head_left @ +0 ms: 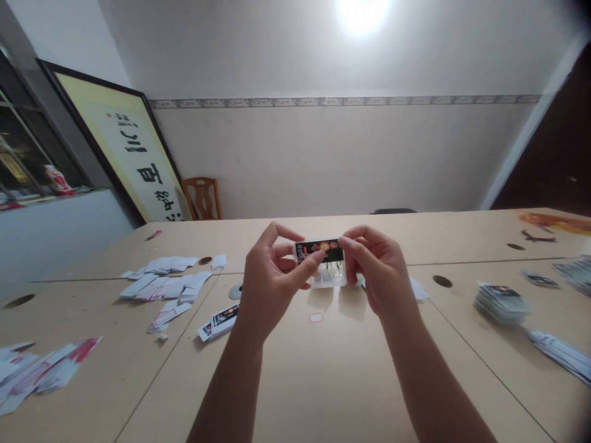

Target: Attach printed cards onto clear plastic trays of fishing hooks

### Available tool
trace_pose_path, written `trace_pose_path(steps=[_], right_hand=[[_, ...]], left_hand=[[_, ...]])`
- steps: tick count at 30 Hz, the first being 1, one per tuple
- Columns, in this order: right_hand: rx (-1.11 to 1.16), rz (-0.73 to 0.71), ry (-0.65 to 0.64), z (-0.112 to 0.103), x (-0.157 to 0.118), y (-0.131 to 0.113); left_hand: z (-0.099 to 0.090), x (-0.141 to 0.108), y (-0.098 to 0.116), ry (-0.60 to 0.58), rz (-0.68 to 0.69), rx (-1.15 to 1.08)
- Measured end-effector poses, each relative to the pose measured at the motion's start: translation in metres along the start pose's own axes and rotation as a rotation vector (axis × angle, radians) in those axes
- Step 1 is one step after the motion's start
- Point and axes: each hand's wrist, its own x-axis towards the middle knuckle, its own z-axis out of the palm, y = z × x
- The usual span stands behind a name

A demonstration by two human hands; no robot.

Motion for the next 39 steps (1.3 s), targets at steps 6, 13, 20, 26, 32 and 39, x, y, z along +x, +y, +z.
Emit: trace_pose_path(steps=[6, 13, 20, 26, 32, 39], right_hand=[[-0.025, -0.017, 0.038, 0.002, -0.003, 0.0], [-0.039, -0.004, -0.048, -0.002, -0.004, -0.002], [-0.105, 0.023, -0.169, -0.01, 0.0, -0.006], [-0.124, 0.099, -0.304, -0.013, 0.002, -0.01], [-0.084, 0.116, -0.318, -0.011, 0.001, -0.008], [-0.031, 0.115, -0.334, -0.013, 0.002, -0.007]], left_hand=[[-0.001, -0.001, 0.003, 0.031, -0.016, -0.005], [-0.002, 0.0, 0.001, 0.091, 0.005, -0.001], [-0.009, 0.005, -0.006, 0.017, 0.004, -0.016], [-0.012, 0.005, -0.01, -0.054, 0.004, -0.079], [-0.013, 0.006, -0.01, -0.135, -0.007, -0.146], [-0.021, 0.006, -0.008, -0.268, -0.038, -0.211]])
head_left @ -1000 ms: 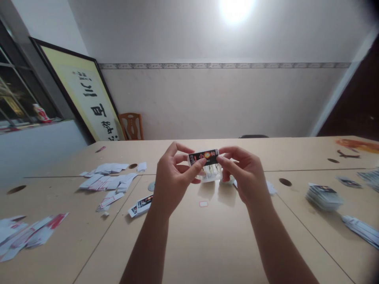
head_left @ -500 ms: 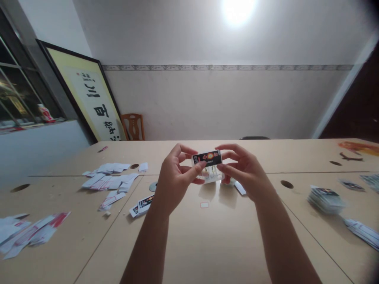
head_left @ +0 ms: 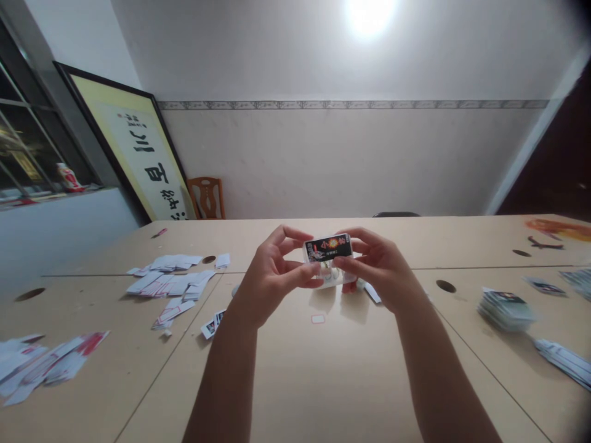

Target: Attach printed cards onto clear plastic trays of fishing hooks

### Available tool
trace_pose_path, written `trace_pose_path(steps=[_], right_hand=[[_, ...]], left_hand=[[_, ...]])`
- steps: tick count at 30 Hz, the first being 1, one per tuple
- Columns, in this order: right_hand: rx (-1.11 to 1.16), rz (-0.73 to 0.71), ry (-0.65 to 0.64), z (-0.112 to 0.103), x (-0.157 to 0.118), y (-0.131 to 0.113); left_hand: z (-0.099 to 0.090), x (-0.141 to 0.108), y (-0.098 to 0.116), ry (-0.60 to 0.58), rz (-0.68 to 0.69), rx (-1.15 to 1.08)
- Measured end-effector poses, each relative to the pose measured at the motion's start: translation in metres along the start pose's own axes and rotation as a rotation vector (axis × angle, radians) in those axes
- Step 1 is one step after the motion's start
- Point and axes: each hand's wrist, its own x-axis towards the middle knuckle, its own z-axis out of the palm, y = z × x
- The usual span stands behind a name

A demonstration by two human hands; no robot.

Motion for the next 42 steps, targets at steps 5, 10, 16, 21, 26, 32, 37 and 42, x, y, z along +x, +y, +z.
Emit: trace_pose_path(steps=[5, 10, 16, 21, 26, 32, 37, 42], right_hand=[[0.043, -0.007, 0.075, 0.002, 0.0, 0.0], [0.032, -0.064, 0.202, 0.005, 0.0, -0.001], [-0.014, -0.103, 0.248, 0.01, -0.003, -0.003], [-0.029, -0.12, 0.263, 0.016, -0.007, -0.007], [-0.106, -0.137, 0.265, 0.016, -0.008, -0.006], [-0.173, -0.158, 0.29, 0.016, -0.006, -0.001], [-0.284, -0.183, 0.361, 0.02, -0.005, 0.003], [-0.298, -0.205, 0.404, 0.024, -0.005, 0.004]], left_hand=[[-0.002, 0.0, 0.002, 0.055, 0.027, 0.117], [0.003, 0.004, -0.005, 0.428, 0.22, 0.429], [0.006, 0.006, -0.008, 0.371, 0.224, 0.454], [0.007, 0.004, -0.006, 0.359, 0.193, 0.441], [0.005, 0.005, -0.009, 0.367, 0.163, 0.417], [0.003, 0.007, -0.009, 0.348, 0.151, 0.369], [0.002, 0.009, -0.008, 0.305, 0.112, 0.29], [0.002, 0.011, -0.01, 0.313, 0.111, 0.278]])
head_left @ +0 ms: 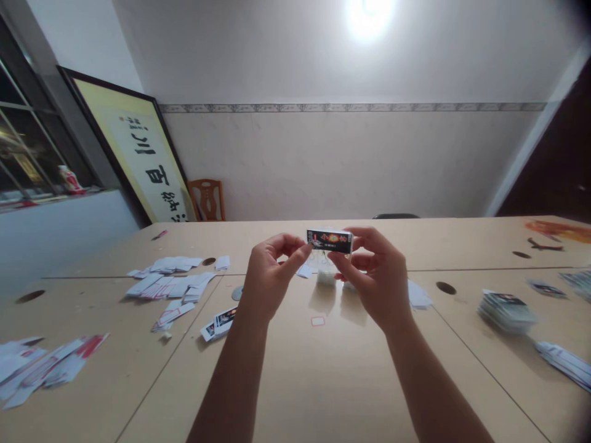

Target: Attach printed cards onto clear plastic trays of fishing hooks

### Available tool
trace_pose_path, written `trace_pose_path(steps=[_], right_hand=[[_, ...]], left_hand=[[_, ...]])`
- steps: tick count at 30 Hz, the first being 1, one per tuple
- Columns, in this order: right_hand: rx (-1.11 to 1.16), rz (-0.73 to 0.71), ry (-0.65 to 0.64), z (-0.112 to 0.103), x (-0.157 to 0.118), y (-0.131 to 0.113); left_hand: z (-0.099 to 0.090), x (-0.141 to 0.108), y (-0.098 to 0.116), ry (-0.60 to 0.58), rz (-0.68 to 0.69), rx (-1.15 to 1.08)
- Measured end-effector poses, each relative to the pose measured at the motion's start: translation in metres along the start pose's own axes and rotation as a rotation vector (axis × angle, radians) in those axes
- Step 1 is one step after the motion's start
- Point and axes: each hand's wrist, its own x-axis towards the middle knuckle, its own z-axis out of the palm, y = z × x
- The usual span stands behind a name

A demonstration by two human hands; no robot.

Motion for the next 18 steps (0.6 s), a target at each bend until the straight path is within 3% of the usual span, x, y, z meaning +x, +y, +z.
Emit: trace_pose_path(steps=[11, 18], right_hand=[[0.218, 0.126, -0.09, 0.0024, -0.0011, -0.0051], [0.273, 0.154, -0.109, 0.0009, 0.0015, -0.0021]], left_hand=[[-0.0002, -0.0014, -0.0009, 0.116, 0.072, 0.11], [-0.0058, -0.0003, 0.0002, 0.01, 0.032, -0.193]])
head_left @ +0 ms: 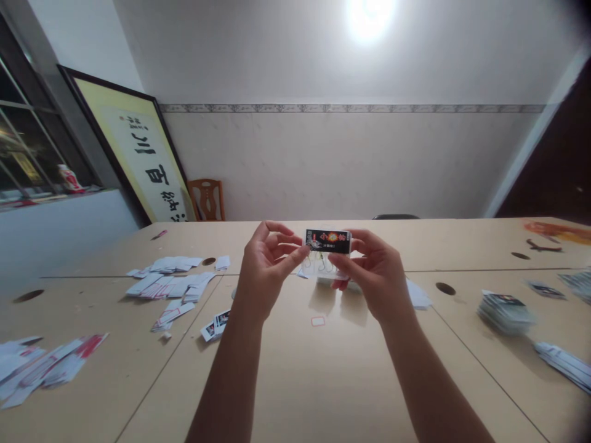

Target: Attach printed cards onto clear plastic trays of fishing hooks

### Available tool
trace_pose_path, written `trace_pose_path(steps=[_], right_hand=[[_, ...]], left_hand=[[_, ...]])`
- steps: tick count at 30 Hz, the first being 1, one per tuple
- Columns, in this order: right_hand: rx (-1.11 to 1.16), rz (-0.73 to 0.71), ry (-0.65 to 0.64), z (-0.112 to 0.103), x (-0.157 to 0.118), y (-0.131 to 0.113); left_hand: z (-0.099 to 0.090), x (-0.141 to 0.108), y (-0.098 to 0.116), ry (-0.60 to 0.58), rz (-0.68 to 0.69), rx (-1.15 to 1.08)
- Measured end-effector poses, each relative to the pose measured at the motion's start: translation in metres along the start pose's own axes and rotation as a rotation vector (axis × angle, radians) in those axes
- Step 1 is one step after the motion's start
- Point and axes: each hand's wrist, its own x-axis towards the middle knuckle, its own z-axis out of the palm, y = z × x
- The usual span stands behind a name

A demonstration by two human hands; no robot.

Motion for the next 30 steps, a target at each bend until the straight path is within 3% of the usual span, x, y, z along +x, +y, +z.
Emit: trace_pose_path(steps=[9, 16, 21, 30], right_hand=[[0.03, 0.016, -0.081, -0.003, 0.006, 0.007], [0.124, 0.052, -0.181, -0.01, 0.013, 0.018], [0.178, 0.069, -0.167, -0.012, 0.017, 0.019], [0.139, 0.163, -0.074, -0.012, 0.019, 0.018]], left_hand=[[0.008, 0.0, -0.002, -0.008, -0.006, 0.01], [0.0, 0.004, -0.002, -0.06, -0.095, -0.102], [-0.008, 0.006, -0.003, -0.129, -0.153, -0.152], [-0.005, 0.007, -0.008, -0.148, -0.099, -0.023]])
